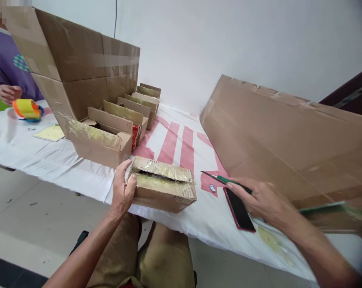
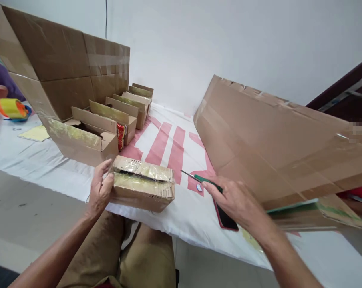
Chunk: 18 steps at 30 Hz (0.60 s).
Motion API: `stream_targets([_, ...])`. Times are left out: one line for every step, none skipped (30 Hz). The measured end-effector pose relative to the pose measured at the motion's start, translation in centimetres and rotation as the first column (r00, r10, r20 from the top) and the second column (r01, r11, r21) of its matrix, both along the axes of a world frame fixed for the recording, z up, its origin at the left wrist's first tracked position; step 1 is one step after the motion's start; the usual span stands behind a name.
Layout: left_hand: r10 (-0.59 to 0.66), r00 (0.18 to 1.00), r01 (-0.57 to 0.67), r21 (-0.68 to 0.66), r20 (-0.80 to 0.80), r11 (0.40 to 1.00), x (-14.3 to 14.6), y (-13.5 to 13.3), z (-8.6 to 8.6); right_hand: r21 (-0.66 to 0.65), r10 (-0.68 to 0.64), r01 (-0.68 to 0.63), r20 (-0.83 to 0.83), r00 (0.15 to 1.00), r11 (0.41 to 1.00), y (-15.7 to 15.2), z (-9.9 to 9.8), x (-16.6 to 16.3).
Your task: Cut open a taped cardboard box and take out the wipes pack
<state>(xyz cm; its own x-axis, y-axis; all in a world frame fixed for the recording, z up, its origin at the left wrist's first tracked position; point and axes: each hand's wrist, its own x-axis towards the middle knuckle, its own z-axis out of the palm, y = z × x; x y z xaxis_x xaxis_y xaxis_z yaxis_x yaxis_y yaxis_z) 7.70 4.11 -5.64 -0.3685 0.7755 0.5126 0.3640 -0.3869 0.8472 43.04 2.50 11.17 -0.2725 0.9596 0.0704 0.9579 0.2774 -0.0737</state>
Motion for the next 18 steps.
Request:
stream_targets([0.070, 0.996, -0.068, 0.027, -0.061, 0.997, 0.0, -0.3, 0.3, 0.004, -0.045, 0.045, -0.019, 0.999, 0.999, -0.3, -1.5, 0.4])
stream_targets([0.131, 0.981, -0.122, 0.069, -0.141, 0.990, -0.1, -0.7, 0.7, 0.001, -0.087, 0.087, -0.023, 0.996, 0.996, -0.5, -3.2, 0.5])
stream_targets([0.178, 0.956, -0.153, 0.120, -0.232, 0.981, -0.3, -1.1, 1.2, -0.004, -0.121, 0.121, -0.010, 0.993, 0.993, -0.6, -5.1, 0.4])
stream_targets([0.204, 0.923, -0.153, 0.172, -0.327, 0.973, -0.5, -1.4, 1.8, -0.007, -0.160, 0.160, 0.019, 0.987, 0.987, -0.7, -7.1, 0.1])
stream_targets([0.207, 0.884, -0.125, 0.214, -0.418, 0.969, -0.6, -1.6, 2.3, -0.008, -0.193, 0.194, 0.042, 0.980, 0.981, -0.6, -8.9, -0.3])
stream_targets([0.190, 0.846, -0.078, 0.236, -0.498, 0.969, -0.8, -1.8, 2.9, -0.003, -0.214, 0.214, 0.057, 0.975, 0.977, -0.4, -10.6, -0.8])
stream_targets([0.158, 0.813, -0.023, 0.240, -0.561, 0.971, -0.9, -1.9, 3.5, 0.006, -0.225, 0.226, 0.063, 0.972, 0.974, -0.2, -12.0, -1.4])
stream_targets([0.114, 0.787, 0.035, 0.229, -0.606, 0.973, -0.9, -1.9, 4.0, 0.018, -0.228, 0.228, 0.060, 0.972, 0.974, 0.1, -13.2, -2.0])
stream_targets([0.065, 0.768, 0.088, 0.206, -0.637, 0.975, -0.9, -1.8, 4.4, 0.031, -0.225, 0.224, 0.051, 0.973, 0.974, 0.4, -14.0, -2.5])
stream_targets([0.015, 0.755, 0.134, 0.176, -0.656, 0.975, -0.8, -1.7, 4.8, 0.043, -0.221, 0.219, 0.041, 0.974, 0.975, 0.6, -14.7, -2.9])
stream_targets([-0.037, 0.746, 0.173, 0.139, -0.664, 0.975, -0.8, -1.6, 5.2, 0.051, -0.216, 0.214, 0.032, 0.976, 0.976, 0.8, -15.2, -3.1])
stream_targets([-0.086, 0.747, 0.201, 0.100, -0.659, 0.974, -0.9, -1.5, 5.5, 0.052, -0.208, 0.207, 0.024, 0.978, 0.977, 0.9, -15.6, -3.2])
stream_targets([-0.128, 0.762, 0.215, 0.062, -0.635, 0.975, -1.1, -1.5, 5.9, 0.054, -0.200, 0.199, 0.010, 0.980, 0.979, 1.0, -16.0, -3.1])
stream_targets([-0.158, 0.800, 0.211, 0.026, -0.578, 0.977, -1.5, -1.4, 6.2, 0.063, -0.185, 0.185, -0.015, 0.983, 0.981, 0.9, -16.5, -2.7])
stream_targets([-0.178, 0.861, 0.197, -0.010, -0.477, 0.980, -2.0, -1.4, 6.6, 0.080, -0.169, 0.173, -0.050, 0.984, 0.982, 0.9, -17.1, -2.1])
stream_targets([-0.185, 0.928, 0.180, -0.044, -0.323, 0.983, -2.6, -1.5, 6.9, 0.103, -0.151, 0.161, -0.098, 0.984, 0.981, 0.9, -17.7, -1.4])
stream_targets([-0.177, 0.977, 0.169, -0.077, -0.119, 0.983, -3.3, -1.5, 7.2, 0.139, -0.138, 0.161, -0.161, 0.977, 0.977, 0.9, -18.4, -0.6])
stream_targets([-0.159, 0.981, 0.171, -0.106, 0.109, 0.980, -4.1, -1.5, 7.4, 0.167, -0.131, 0.169, -0.220, 0.967, 0.971, 1.1, -19.1, 0.2])
